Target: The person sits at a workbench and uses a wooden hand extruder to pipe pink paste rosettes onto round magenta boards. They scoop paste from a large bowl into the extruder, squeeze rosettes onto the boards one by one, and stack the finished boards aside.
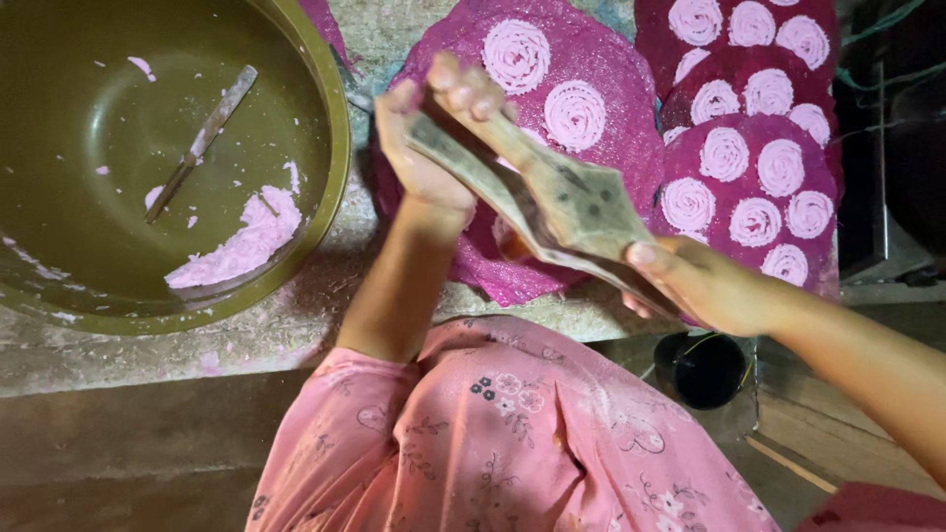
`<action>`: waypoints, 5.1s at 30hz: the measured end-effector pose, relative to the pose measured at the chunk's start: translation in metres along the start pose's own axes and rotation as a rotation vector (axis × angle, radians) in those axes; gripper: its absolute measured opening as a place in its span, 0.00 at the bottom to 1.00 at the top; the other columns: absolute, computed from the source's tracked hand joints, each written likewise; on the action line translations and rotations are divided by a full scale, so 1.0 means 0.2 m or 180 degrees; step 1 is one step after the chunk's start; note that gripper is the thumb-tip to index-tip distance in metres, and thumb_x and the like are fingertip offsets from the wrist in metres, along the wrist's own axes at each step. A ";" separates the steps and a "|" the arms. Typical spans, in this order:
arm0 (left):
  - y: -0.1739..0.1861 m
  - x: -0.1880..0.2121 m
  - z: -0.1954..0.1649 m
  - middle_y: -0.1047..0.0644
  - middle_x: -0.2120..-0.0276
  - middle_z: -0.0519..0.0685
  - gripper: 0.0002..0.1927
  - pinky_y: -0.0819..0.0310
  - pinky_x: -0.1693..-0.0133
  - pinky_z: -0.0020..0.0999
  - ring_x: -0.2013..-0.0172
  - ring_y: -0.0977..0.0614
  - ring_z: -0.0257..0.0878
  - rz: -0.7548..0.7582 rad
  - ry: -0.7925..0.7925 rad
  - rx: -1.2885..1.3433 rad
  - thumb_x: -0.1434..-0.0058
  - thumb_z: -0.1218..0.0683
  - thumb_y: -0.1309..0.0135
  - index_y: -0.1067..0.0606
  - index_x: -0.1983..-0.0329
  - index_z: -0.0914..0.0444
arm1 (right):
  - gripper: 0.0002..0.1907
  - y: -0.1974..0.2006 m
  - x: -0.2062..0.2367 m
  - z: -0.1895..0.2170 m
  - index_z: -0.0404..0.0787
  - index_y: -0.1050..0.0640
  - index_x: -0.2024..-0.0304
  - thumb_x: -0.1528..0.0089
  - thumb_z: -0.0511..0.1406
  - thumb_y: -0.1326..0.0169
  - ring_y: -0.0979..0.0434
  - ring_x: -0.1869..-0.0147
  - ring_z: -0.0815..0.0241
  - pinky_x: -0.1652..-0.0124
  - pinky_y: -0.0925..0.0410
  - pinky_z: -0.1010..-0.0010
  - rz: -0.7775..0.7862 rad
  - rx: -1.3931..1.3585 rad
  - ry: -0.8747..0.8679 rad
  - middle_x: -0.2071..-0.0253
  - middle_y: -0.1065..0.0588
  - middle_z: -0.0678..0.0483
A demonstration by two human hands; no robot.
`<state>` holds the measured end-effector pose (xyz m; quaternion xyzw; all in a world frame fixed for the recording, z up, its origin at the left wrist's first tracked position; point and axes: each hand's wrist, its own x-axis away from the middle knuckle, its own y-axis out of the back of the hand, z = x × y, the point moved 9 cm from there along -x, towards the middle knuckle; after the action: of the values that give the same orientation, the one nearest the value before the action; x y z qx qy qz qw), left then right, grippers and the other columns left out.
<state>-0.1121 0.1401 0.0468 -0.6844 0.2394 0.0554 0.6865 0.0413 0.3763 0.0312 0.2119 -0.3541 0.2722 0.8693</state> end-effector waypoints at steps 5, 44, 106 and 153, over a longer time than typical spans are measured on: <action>0.04 -0.08 0.16 0.28 0.63 0.43 0.13 0.30 0.44 0.41 0.56 0.25 0.37 0.0183 -0.0114 0.0242 0.31 0.42 0.57 0.31 0.59 0.55 | 0.37 0.20 0.07 0.00 0.39 0.22 0.69 0.37 0.62 0.65 0.31 0.77 0.61 0.75 0.37 0.66 -0.0443 0.0770 -0.0249 0.78 0.26 0.53; -0.13 -0.22 -0.13 0.31 0.68 0.43 0.17 0.28 0.53 0.33 0.63 0.27 0.34 0.0367 -0.0008 -0.0288 0.31 0.41 0.54 0.33 0.64 0.58 | 0.32 0.06 -0.22 0.22 0.39 0.27 0.67 0.33 0.60 0.61 0.30 0.72 0.65 0.72 0.37 0.71 -0.0425 0.0119 0.0934 0.75 0.29 0.56; -0.06 0.79 0.29 0.26 0.46 0.57 0.20 0.35 0.46 0.51 0.40 0.29 0.55 0.0922 0.0424 -0.7723 0.49 0.61 0.46 0.17 0.53 0.56 | 0.48 -0.13 0.34 -0.59 0.37 0.33 0.35 0.37 0.69 0.51 0.31 0.53 0.55 0.55 0.36 0.62 -0.1612 -0.2478 0.2398 0.47 0.30 0.51; 0.18 -0.28 0.54 0.33 0.74 0.41 0.22 0.31 0.58 0.37 0.68 0.30 0.36 -0.0482 0.0232 0.0472 0.33 0.34 0.60 0.35 0.67 0.55 | 0.36 0.49 0.15 0.00 0.37 0.26 0.73 0.36 0.60 0.65 0.27 0.75 0.61 0.72 0.30 0.67 -0.1065 0.1006 0.0217 0.81 0.30 0.56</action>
<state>-0.1498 0.2601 0.0304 -0.6494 0.2152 -0.0395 0.7283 -0.0022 0.4614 0.0708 0.3918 -0.2375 0.1834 0.8697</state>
